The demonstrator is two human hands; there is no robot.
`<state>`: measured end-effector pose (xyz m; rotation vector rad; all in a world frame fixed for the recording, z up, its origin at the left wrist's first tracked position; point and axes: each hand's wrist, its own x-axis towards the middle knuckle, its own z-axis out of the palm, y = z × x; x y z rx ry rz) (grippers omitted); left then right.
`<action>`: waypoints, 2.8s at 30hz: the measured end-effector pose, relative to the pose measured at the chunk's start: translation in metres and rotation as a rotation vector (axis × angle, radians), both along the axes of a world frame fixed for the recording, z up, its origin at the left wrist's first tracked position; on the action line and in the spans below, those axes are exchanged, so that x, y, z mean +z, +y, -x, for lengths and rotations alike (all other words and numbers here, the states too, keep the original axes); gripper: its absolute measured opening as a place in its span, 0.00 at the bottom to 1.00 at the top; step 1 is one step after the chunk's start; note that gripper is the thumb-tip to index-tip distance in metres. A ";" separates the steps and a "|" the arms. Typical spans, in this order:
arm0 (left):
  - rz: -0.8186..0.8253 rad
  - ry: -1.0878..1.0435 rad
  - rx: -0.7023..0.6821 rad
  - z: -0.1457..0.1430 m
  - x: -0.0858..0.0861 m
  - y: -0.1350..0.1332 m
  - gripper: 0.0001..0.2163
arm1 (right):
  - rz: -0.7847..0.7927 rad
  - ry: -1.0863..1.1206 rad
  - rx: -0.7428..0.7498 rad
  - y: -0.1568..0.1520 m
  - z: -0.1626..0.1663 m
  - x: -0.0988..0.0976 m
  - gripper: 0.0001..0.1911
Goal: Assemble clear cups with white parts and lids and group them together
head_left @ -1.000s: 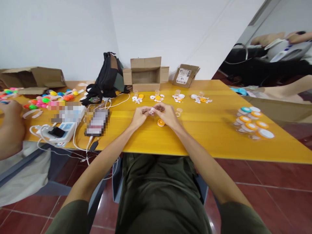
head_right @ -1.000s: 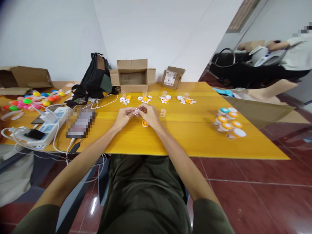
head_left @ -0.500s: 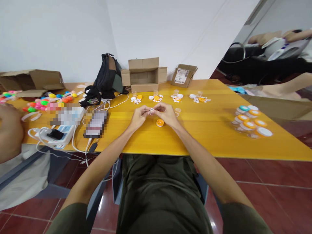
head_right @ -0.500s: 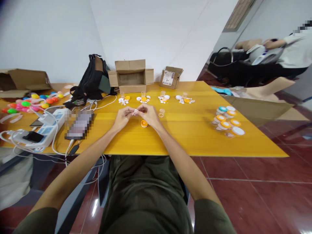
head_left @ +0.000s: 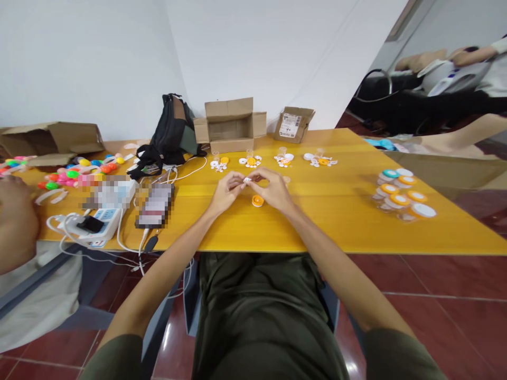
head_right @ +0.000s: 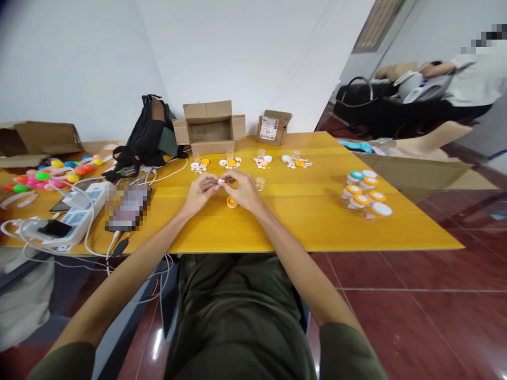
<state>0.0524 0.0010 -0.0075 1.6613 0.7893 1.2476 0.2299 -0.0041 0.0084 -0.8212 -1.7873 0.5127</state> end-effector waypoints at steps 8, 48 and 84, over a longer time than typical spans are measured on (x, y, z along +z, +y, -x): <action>-0.033 0.343 -0.023 -0.006 0.002 -0.015 0.25 | 0.239 0.140 -0.066 -0.005 -0.037 -0.003 0.19; -0.033 0.293 -0.171 -0.016 0.005 -0.019 0.15 | 0.024 -0.748 0.052 -0.029 -0.037 0.034 0.12; -0.116 0.440 -0.163 -0.017 0.007 -0.018 0.06 | 0.023 -1.152 -0.192 -0.039 -0.023 0.051 0.28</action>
